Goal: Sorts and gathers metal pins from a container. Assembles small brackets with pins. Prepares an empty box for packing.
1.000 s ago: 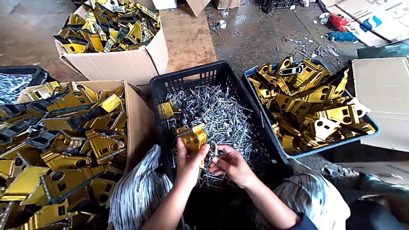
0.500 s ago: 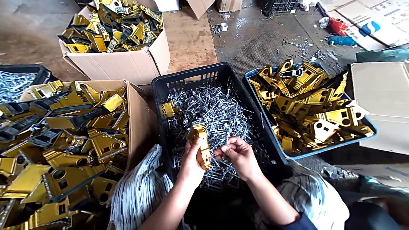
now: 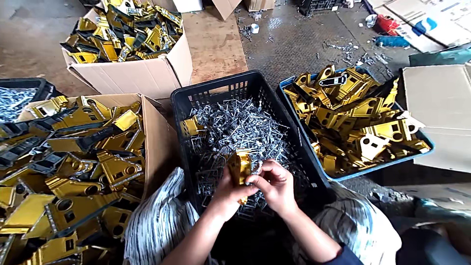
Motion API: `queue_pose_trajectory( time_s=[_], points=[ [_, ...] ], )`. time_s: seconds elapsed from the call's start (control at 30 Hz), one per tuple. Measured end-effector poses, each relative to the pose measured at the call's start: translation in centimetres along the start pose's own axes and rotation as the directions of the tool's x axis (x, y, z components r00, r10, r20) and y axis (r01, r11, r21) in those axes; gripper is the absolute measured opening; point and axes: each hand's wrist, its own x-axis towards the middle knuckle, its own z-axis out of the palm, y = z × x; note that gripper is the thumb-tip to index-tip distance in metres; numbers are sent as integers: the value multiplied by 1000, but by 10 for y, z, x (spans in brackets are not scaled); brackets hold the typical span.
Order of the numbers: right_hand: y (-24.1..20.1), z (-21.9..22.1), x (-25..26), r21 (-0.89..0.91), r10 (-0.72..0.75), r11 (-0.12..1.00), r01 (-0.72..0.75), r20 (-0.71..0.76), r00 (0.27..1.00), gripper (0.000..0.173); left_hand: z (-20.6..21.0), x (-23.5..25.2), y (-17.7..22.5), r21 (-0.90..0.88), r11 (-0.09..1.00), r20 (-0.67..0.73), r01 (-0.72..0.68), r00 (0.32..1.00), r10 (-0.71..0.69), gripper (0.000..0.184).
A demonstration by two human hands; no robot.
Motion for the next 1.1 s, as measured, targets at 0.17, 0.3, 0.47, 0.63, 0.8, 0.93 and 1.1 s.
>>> queue_pose_trajectory(
  time_s=[0.17,0.3,0.47,0.63,0.8,0.93,1.1],
  points=[
    [10,-3,2,-376,-378,848,374,66,923,28,-3,-1,-4,171,983,105,-67,993,49,99],
    [23,-4,-4,-93,-202,972,214,120,972,50,-8,-2,0,196,978,186,-66,982,29,97],
    [14,-1,-4,212,7,976,-44,171,985,55,-16,0,-3,219,974,210,-64,978,17,106],
    [6,-20,14,-87,135,989,-116,259,957,56,-1,-1,2,175,980,14,94,995,-98,99],
    [-15,-116,83,-911,631,364,-192,89,771,45,-18,16,80,46,983,-513,-179,840,177,10],
    [25,-205,95,-928,725,-219,-301,-361,587,28,-64,12,167,214,741,-680,-636,448,581,29],
    [66,-252,77,-933,873,-270,-239,-342,347,43,-80,1,173,528,688,-575,-498,385,721,68]
  ],
)
